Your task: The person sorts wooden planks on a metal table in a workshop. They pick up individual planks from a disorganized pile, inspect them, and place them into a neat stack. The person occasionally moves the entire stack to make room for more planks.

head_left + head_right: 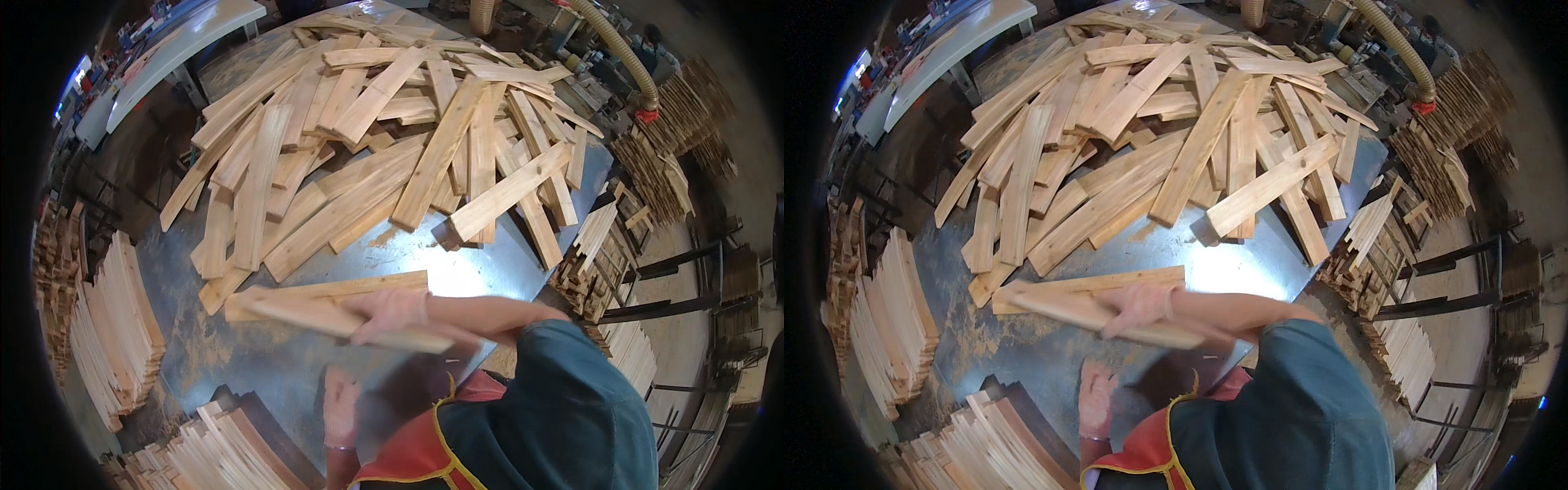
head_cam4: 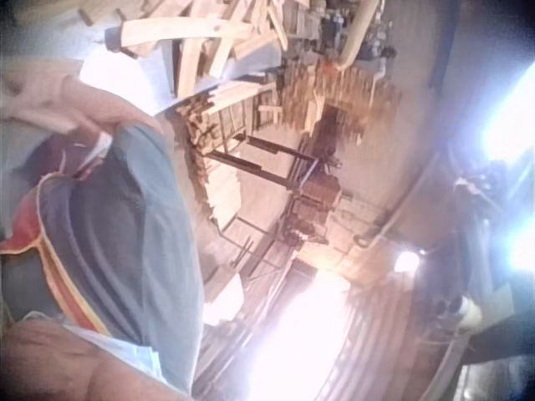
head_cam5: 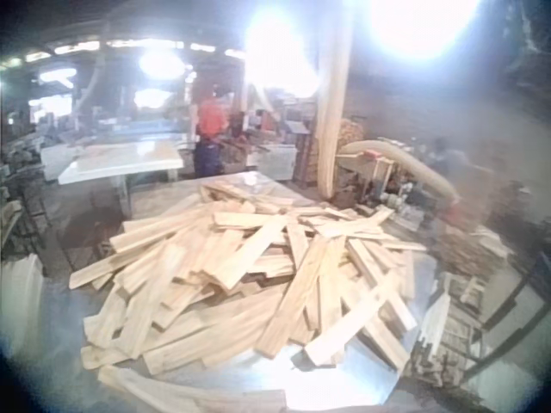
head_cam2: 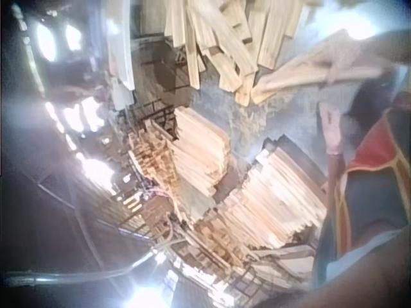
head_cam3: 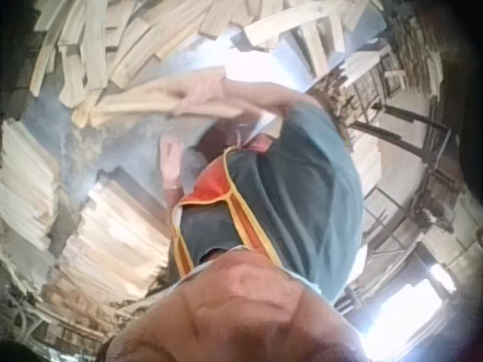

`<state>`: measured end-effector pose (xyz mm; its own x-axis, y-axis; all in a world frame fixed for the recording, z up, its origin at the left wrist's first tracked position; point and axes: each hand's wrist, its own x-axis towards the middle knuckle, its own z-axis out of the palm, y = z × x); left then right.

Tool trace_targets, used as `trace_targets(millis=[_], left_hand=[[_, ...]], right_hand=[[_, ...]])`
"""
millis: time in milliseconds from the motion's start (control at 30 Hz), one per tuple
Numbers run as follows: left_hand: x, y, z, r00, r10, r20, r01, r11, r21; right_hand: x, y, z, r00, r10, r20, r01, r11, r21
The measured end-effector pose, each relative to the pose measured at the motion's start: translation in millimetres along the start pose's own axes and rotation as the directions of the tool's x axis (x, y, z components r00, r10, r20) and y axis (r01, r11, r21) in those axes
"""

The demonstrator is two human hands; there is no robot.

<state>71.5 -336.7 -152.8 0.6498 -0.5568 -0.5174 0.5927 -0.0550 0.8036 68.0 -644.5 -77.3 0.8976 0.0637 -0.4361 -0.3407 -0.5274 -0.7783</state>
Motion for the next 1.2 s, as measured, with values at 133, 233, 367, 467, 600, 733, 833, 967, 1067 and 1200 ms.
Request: trace_targets(millis=[133, 233, 367, 467, 600, 733, 833, 967, 1067, 1200], left_hand=[[56.1, -11.9, -6.3, 0.973, 0.089, 0.214, -0.067, 0.992, -0.111], [79.5, -38.6, -64.3, 0.975, 0.022, 0.222, 0.103, 0.837, -0.538], [6.9, 1.6, -63.1, 0.992, -0.001, -0.126, -0.055, 0.897, -0.439], [-38.0, 19.4, -68.6, 0.961, -0.054, -0.272, -0.059, 0.919, -0.391], [-59.7, 60.1, -29.5, 0.789, -0.341, -0.511, 0.195, 0.928, -0.317], [-78.8, 12.7, -76.3, 0.808, 0.177, -0.563, 0.306, 0.69, 0.656], [-97.5, -3.7, -97.0, 0.815, 0.332, -0.475, 0.286, 0.482, 0.828], [-128.6, -3.4, -122.5, 0.796, 0.497, -0.344, 0.343, 0.097, 0.934], [-139.7, 5.6, -130.6, 0.784, 0.562, -0.262, 0.35, -0.053, 0.935], [-128.6, 18.3, -120.9, 0.789, 0.588, -0.179, 0.319, -0.143, 0.937]], right_hand=[[37.9, 5.8, 26.4, 0.889, -0.296, -0.35, 0.199, 0.937, -0.287], [32.7, 27.3, 25.8, 0.923, -0.169, -0.346, -0.035, 0.858, -0.512], [19.3, 55.2, 69.4, 0.882, -0.151, -0.447, -0.104, 0.861, -0.497], [-17.0, -0.3, 112.1, 0.961, 0.039, -0.273, -0.061, 0.995, -0.073], [-47.4, -53.9, 216.1, 0.996, 0.084, -0.032, -0.061, 0.892, 0.449], [-42.1, -83.9, 325.0, 0.982, 0.06, 0.18, -0.097, 0.975, 0.202], [-36.9, -80.9, 340.6, 0.955, -0.039, 0.294, 0.016, 0.997, 0.079], [-69.9, -92.2, 294.7, 0.95, -0.149, 0.273, 0.14, 0.989, 0.055], [-94.1, -71.0, 255.9, 0.978, -0.119, 0.172, 0.106, 0.991, 0.081], [-128.9, -15.5, 204.9, 0.999, -0.002, -0.036, 0.008, 0.984, 0.179]])
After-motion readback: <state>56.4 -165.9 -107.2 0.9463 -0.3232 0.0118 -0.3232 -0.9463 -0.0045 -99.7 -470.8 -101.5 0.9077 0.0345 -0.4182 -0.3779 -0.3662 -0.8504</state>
